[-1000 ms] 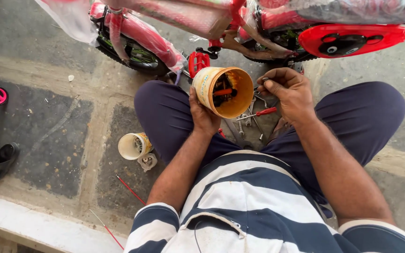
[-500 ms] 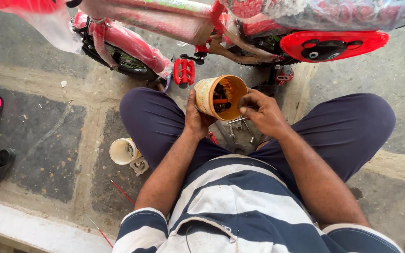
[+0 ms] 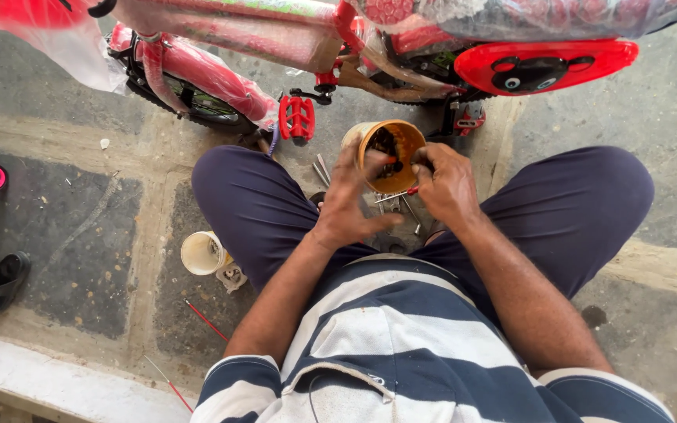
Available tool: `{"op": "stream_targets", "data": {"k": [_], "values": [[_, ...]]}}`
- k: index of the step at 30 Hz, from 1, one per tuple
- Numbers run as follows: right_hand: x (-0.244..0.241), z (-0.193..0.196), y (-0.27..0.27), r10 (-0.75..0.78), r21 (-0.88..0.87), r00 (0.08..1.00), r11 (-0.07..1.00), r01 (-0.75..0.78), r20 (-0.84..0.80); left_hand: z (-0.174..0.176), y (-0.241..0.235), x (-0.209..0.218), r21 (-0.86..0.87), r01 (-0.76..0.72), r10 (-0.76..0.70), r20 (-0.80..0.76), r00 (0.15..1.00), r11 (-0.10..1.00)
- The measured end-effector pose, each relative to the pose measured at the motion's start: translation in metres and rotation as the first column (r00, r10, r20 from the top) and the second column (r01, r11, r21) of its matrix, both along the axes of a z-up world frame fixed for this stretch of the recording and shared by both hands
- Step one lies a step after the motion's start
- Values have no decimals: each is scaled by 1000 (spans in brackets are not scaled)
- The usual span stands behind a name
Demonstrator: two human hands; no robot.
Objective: The person sits on the ground and selects a bolt from a container. They then insert the bolt into the bicycle's crankset area and use a wrench to tighten it, securing the component to the frame.
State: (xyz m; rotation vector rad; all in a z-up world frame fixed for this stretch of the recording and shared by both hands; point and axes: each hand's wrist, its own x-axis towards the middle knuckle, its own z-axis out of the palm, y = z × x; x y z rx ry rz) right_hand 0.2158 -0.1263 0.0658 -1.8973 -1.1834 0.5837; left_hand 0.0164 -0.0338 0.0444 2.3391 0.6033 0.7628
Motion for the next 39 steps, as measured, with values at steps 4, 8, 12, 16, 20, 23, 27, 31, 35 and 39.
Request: {"op": "stream_targets", "data": {"k": [4,8,12,16,20,23,27,31,35,39], "values": [[0,-3,0,-62,-109,992,993,50,-109,16,12,13,107,-3,20,-158,987,994],[21,-14,4,-79,112,685,967,230,-724,37,23,1,-99,-93,81,-114,990,991],[36,-19,-4,-71,111,542,949,297,-838,88,25,-39,126,-271,272,8,962,954],[32,-20,-5,-89,68,515,958,278,-852,150,27,-127,145,-424,427,13,904,894],[28,-30,-3,-59,77,600,977,198,-798,182,10,-224,-6,-640,636,123,762,768],[28,-36,-4,11,133,621,980,151,-783,155,5,-298,80,-857,860,-46,507,509],[23,-36,-4,17,121,715,988,95,-699,54,-8,-409,278,-946,967,-235,100,166],[15,-33,-4,12,85,800,995,49,-600,-51,-43,-490,208,-973,946,-283,-160,-102],[8,-34,-1,15,7,826,1000,-13,-563,-124,-63,-511,115,-919,873,-288,-393,-376],[0,-42,4,-2,-40,772,999,-30,-636,-160,-75,-493,219,-904,856,-301,-421,-367]]}}
